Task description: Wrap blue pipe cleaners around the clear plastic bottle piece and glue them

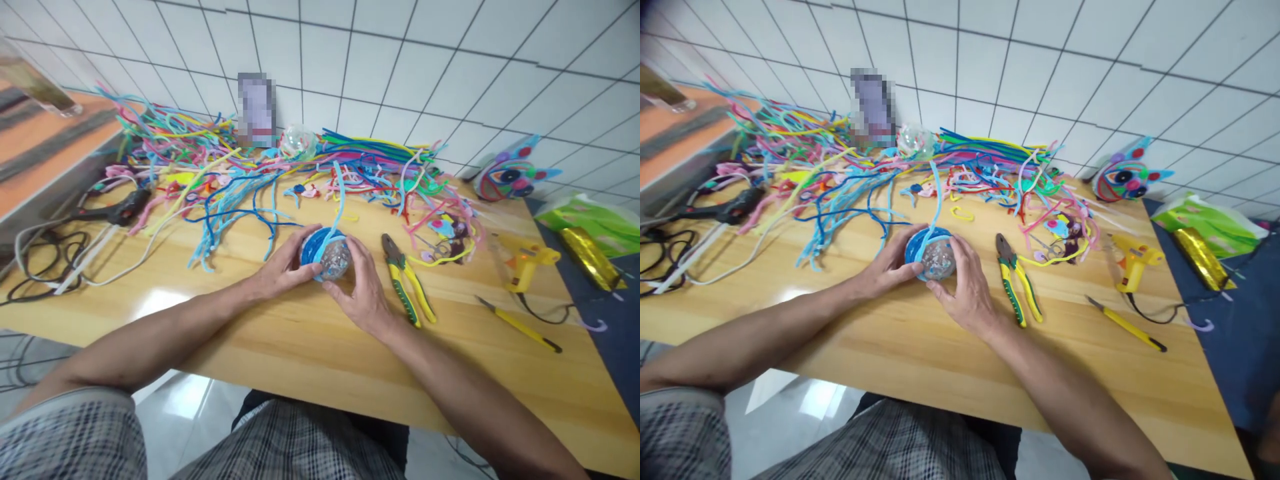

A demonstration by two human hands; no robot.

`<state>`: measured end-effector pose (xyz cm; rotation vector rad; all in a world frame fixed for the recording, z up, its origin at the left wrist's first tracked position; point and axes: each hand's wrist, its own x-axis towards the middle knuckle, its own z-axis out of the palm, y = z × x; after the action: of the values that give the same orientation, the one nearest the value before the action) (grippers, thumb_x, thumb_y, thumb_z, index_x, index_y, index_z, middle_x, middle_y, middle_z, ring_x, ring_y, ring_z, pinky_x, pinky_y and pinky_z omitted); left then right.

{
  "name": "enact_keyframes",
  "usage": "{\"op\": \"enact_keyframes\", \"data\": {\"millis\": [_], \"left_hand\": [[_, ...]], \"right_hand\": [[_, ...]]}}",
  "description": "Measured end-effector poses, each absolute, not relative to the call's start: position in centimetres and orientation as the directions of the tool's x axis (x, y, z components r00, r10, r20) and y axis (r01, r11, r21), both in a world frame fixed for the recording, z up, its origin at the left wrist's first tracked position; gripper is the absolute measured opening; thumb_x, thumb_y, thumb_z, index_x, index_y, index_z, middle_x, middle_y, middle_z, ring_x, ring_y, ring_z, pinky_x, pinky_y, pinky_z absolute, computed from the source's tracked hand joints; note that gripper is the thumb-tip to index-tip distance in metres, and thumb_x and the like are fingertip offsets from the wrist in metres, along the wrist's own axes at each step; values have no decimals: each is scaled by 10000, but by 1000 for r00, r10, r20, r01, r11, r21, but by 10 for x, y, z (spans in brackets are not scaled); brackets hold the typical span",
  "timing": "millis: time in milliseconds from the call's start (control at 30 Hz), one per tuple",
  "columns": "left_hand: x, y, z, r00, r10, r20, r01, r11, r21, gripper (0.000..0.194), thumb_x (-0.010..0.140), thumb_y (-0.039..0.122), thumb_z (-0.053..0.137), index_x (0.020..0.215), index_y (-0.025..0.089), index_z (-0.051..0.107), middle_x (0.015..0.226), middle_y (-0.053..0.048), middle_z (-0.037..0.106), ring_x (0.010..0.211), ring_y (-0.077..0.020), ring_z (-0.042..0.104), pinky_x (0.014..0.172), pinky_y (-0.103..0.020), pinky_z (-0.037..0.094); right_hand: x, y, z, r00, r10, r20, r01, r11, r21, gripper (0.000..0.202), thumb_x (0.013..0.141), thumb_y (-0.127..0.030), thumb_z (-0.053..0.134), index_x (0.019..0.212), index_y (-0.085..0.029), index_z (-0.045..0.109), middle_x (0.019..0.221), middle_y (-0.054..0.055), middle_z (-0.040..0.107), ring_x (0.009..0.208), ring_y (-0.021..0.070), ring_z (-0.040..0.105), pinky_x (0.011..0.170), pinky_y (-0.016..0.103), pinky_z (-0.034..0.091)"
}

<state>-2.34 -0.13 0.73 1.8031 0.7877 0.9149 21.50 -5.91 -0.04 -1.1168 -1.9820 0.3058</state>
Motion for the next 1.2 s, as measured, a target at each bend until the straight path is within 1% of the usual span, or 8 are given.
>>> {"op": "enact_keyframes", "data": {"millis": [133, 267, 433, 600, 700, 833, 1033, 1200], "left_hand": [[-22, -1, 3, 508, 817, 272, 95, -367, 925, 853, 994, 624, 751, 1677, 237, 415, 1683, -183, 526, 1551, -388, 551, 1327, -581, 456], [-22, -2, 1, 500, 817, 287, 107, -387, 916, 845, 993, 631, 752, 1679, 261, 427, 1680, -169, 524, 1553, -389, 543, 1332, -591, 448], [-24, -3, 3, 514, 798, 315, 78, -409, 909, 842, 989, 609, 771, 1681, 278, 424, 1677, -163, 512, 1556, -391, 533, 1334, -600, 436], [-23, -7, 5, 506, 810, 295, 66, -377, 924, 848, 979, 592, 794, 1681, 277, 436, 1682, -164, 510, 1564, -403, 526, 1343, -600, 431], [-23, -11, 7, 503, 814, 290, 53, -365, 930, 854, 970, 551, 821, 1692, 306, 435, 1692, -154, 505, 1570, -410, 523, 1353, -607, 422], [-24, -13, 10, 495, 808, 319, 44, -391, 919, 883, 955, 517, 850, 1706, 355, 416, 1695, -140, 506, 1591, -407, 500, 1363, -618, 405], [-26, -14, 9, 516, 794, 323, 59, -409, 911, 923, 948, 506, 860, 1722, 346, 384, 1699, -161, 498, 1602, -407, 482, 1354, -624, 408], [-26, -15, 5, 513, 805, 299, 49, -375, 926, 889, 962, 522, 839, 1714, 348, 400, 1711, -154, 481, 1614, -407, 467, 1366, -629, 386]], "right_hand": [[217, -59, 0, -271, 803, 531, 612, 569, -549, 927, 1050, -451, 718, 1781, -302, 166, 1714, 201, 491, 1614, 392, 500, 1283, 702, 506], [217, -61, 0, -262, 801, 538, 605, 571, -555, 900, 1055, -442, 708, 1781, -307, 192, 1700, 192, 508, 1595, 390, 521, 1258, 697, 536], [217, -63, 1, -260, 803, 536, 613, 566, -551, 914, 1052, -445, 708, 1786, -320, 178, 1713, 183, 501, 1591, 399, 524, 1246, 709, 545], [217, -68, 5, -245, 812, 529, 620, 551, -558, 876, 1060, -447, 693, 1782, -283, 226, 1685, 200, 530, 1552, 394, 567, 1197, 678, 602], [217, -73, 9, -227, 839, 494, 619, 516, -592, 858, 1060, -422, 695, 1780, -272, 253, 1693, 192, 531, 1557, 387, 567, 1211, 655, 599], [217, -78, 12, -217, 866, 452, 610, 481, -629, 845, 1066, -443, 685, 1780, -255, 273, 1693, 192, 535, 1556, 383, 568, 1199, 641, 609], [217, -78, 8, -212, 857, 470, 609, 492, -622, 865, 1058, -437, 700, 1783, -237, 272, 1678, 210, 549, 1541, 384, 583, 1168, 637, 625], [217, -78, 7, -234, 851, 471, 608, 506, -612, 877, 1057, -412, 701, 1789, -252, 245, 1695, 206, 528, 1568, 377, 558, 1203, 634, 602]]}}
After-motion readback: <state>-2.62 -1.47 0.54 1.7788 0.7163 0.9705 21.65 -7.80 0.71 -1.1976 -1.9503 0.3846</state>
